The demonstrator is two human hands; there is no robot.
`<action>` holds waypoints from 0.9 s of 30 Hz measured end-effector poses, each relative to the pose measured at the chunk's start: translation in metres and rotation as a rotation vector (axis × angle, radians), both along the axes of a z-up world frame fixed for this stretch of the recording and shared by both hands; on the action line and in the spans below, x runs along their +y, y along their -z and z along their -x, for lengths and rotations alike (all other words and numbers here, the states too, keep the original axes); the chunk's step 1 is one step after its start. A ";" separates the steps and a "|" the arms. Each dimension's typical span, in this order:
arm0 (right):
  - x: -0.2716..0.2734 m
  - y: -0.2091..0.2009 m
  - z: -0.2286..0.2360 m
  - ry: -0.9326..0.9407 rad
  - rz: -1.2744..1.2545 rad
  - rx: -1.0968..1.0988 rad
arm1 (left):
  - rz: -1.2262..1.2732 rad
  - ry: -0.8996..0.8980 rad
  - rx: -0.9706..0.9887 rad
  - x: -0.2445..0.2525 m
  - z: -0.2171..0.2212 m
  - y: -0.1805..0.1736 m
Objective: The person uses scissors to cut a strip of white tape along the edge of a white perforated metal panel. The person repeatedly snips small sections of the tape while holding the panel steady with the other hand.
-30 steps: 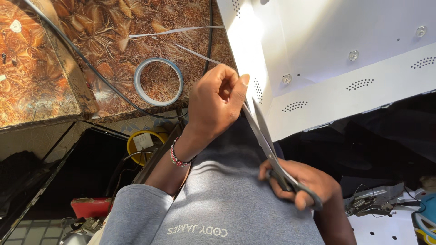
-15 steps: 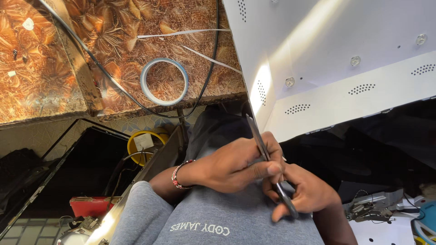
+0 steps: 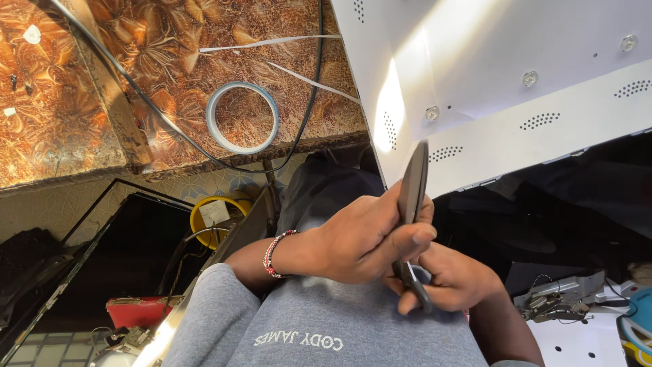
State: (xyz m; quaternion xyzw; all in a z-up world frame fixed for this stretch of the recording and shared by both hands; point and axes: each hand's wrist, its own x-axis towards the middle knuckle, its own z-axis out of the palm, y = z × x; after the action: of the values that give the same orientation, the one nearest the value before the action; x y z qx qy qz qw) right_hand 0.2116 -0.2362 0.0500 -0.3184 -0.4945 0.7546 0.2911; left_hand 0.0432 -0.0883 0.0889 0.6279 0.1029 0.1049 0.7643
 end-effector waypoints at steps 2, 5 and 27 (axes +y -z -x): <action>0.001 -0.008 0.001 0.050 -0.012 0.086 | 0.007 -0.029 0.047 0.006 0.000 -0.005; -0.015 -0.024 0.006 0.256 0.090 0.249 | -0.157 -0.313 0.232 0.013 0.000 0.005; -0.076 -0.011 -0.057 0.083 0.233 0.326 | -0.525 -0.584 0.488 0.032 -0.007 0.045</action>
State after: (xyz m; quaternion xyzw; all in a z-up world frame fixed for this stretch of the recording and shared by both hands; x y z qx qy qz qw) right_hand 0.2689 -0.3123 0.0613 -0.2438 -0.3366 0.8355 0.3594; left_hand 0.0507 -0.0562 0.0439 0.7514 0.4221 0.1874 0.4713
